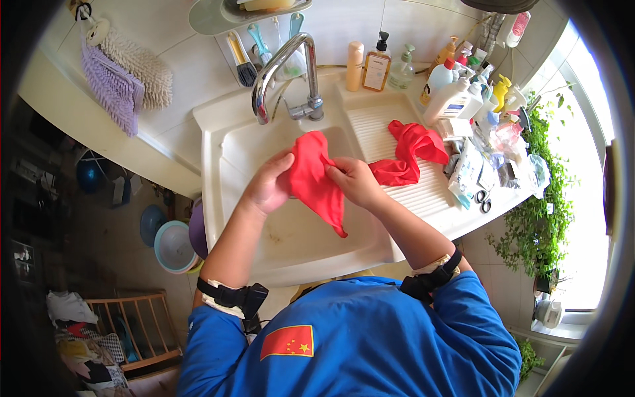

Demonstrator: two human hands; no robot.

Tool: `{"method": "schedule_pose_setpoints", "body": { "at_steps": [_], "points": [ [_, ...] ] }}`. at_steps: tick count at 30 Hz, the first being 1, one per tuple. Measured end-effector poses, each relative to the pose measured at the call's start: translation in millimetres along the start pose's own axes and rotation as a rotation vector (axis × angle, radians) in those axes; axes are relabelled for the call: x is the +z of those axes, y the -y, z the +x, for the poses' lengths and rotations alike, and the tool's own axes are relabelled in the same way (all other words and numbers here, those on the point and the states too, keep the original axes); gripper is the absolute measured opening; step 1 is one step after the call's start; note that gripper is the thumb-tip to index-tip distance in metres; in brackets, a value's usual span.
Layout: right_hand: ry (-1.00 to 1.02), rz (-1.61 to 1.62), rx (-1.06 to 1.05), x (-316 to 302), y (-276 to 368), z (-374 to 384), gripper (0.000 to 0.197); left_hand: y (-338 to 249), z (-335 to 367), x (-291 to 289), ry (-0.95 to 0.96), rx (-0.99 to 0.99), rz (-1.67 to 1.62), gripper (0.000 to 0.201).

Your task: The person holds a red cloth over a sink, applies soap from a bar, and rubs the cloth together with their hands under running water.

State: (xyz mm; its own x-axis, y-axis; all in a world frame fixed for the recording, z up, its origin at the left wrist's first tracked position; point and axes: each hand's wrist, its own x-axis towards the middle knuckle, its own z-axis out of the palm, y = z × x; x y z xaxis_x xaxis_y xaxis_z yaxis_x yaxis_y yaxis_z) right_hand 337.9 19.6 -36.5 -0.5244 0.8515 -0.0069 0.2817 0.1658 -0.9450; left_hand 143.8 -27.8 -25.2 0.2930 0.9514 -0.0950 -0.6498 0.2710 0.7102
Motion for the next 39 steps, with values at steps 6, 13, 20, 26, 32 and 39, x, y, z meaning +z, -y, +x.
{"method": "schedule_pose_setpoints", "body": {
  "at_steps": [6,13,20,26,32,39],
  "points": [
    [-0.057,-0.14,-0.298,9,-19,5,0.015,38,1,2,-0.187,-0.117,0.024,0.037],
    [-0.053,0.476,0.232,-21,-38,6,0.024,24,-6,-17,-0.047,-0.207,0.068,0.047],
    [0.081,1.073,0.303,-34,-4,3,0.027,18,-10,-13,0.039,-0.325,0.159,0.05],
    [0.08,1.259,0.317,-24,14,6,0.029,48,-5,-24,0.239,-0.441,0.054,0.041],
    [-0.039,1.034,0.149,-15,16,6,0.028,60,-8,-9,0.08,-0.329,0.002,0.044],
    [-0.156,0.435,-0.15,-5,20,15,0.04,12,-38,26,-0.073,-0.179,0.251,0.057]
  ]
}}
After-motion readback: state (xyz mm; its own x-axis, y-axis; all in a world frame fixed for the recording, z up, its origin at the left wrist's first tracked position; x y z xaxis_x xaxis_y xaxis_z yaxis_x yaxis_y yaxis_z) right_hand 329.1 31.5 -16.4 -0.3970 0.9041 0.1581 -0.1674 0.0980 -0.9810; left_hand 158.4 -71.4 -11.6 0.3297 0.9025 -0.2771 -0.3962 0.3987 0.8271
